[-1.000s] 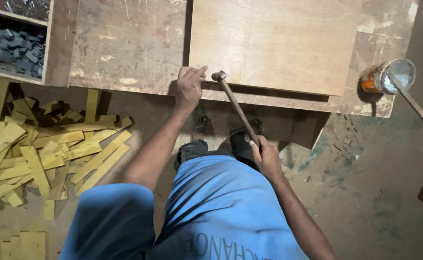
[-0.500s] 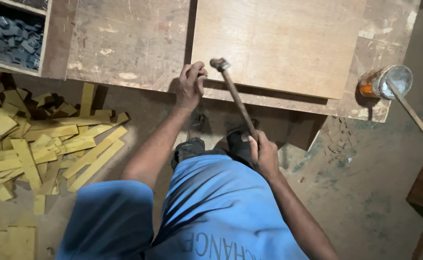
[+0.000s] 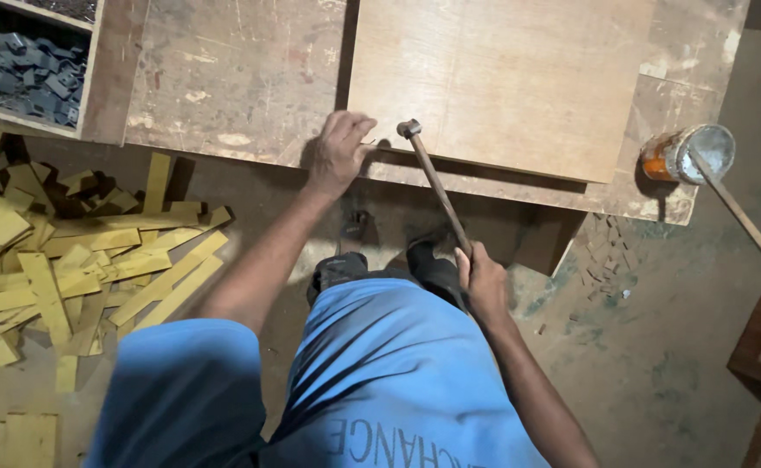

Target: The person applies adhesive to wooden slats, positions them onto a plywood panel, and hammers nails into the assembly to secure the pieces.

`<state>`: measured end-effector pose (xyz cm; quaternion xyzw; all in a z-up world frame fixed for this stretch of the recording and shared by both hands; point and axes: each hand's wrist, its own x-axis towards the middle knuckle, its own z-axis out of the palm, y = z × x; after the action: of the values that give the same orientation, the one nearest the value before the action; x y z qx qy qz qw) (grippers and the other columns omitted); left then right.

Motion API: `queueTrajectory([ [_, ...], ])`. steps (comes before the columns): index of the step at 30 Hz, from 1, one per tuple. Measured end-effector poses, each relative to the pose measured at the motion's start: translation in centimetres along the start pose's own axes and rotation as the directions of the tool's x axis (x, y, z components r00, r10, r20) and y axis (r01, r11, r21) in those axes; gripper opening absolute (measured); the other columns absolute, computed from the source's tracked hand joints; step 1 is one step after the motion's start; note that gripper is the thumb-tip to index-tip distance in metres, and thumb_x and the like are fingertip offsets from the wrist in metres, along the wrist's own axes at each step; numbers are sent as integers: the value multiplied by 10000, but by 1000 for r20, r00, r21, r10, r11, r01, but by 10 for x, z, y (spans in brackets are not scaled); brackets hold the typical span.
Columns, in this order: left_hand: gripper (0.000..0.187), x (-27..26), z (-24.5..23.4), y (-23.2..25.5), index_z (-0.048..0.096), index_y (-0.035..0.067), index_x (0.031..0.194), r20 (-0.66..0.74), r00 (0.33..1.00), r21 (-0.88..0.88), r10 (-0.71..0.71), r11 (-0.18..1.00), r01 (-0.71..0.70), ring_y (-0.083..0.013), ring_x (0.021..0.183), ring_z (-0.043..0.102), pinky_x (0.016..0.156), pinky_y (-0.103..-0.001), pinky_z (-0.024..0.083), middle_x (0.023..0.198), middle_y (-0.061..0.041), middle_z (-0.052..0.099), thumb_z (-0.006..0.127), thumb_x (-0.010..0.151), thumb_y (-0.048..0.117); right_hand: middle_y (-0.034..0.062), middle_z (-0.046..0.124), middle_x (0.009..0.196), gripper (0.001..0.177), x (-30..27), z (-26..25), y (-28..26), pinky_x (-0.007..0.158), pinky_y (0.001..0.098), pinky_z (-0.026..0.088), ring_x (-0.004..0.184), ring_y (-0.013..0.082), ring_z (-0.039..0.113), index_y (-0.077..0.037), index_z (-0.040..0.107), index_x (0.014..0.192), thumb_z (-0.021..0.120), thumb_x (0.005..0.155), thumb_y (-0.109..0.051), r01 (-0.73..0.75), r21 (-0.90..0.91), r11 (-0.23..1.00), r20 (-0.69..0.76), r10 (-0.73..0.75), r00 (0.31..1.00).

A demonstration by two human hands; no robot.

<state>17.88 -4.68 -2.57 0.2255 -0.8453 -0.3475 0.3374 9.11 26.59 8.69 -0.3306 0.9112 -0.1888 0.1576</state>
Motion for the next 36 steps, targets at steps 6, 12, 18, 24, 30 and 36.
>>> queueTrajectory([
  [6, 410, 4, -14, -17, 768, 115, 1152, 93, 992, 62, 89, 994, -95, -339, 1312, 522, 1047, -422, 504, 1377, -137, 579, 856, 754, 71, 225, 665, 726, 241, -11, -8, 7, 603, 513, 494, 687, 425, 672, -79, 675, 1124, 624, 1011, -286, -66, -21, 998, 71, 67, 995],
  [12, 360, 5, -18, -27, 751, 67, 1154, 143, 943, 236, 300, 915, -327, -313, 1321, 532, 1081, -455, 493, 1363, -108, 637, 774, 796, 39, 189, 686, 759, 258, -14, -6, 14, 605, 466, 521, 679, 367, 685, -95, 686, 1129, 655, 991, -310, 25, -24, 999, 5, -25, 1000],
  [18, 341, 16, -22, -42, 703, -79, 1158, 258, 877, 98, 406, 892, -442, -364, 1291, 592, 1135, -440, 478, 1283, -205, 656, 745, 845, 48, 82, 736, 925, 324, 8, -18, 30, 611, 418, 540, 762, 307, 704, -140, 712, 1124, 764, 891, -360, 277, -343, 897, 3, -294, 956],
  [24, 264, 20, -23, -42, 709, -60, 1082, 253, 846, 182, 470, 836, -518, -332, 1220, 626, 1123, -474, 460, 1184, -192, 679, 709, 836, 36, 47, 686, 861, 309, 33, -18, 26, 611, 394, 540, 748, 274, 689, -175, 726, 1157, 786, 913, -355, 292, -404, 867, 7, -317, 948],
  [30, 293, 18, -23, -41, 701, -73, 1082, 218, 848, 146, 484, 843, -518, -346, 1212, 623, 1115, -466, 471, 1165, -196, 679, 702, 816, 51, 62, 698, 840, 332, 38, -22, 27, 612, 414, 548, 735, 293, 692, -159, 742, 1131, 793, 872, -360, 283, -399, 872, 13, -304, 953],
  [36, 290, 18, -20, -44, 698, -59, 1088, 198, 852, 162, 485, 841, -516, -349, 1228, 633, 1099, -450, 497, 1190, -191, 681, 711, 821, 55, 137, 706, 787, 271, 34, -25, 8, 611, 382, 547, 678, 293, 716, -75, 712, 1123, 706, 993, -314, 143, -20, 989, 148, -139, 979],
])
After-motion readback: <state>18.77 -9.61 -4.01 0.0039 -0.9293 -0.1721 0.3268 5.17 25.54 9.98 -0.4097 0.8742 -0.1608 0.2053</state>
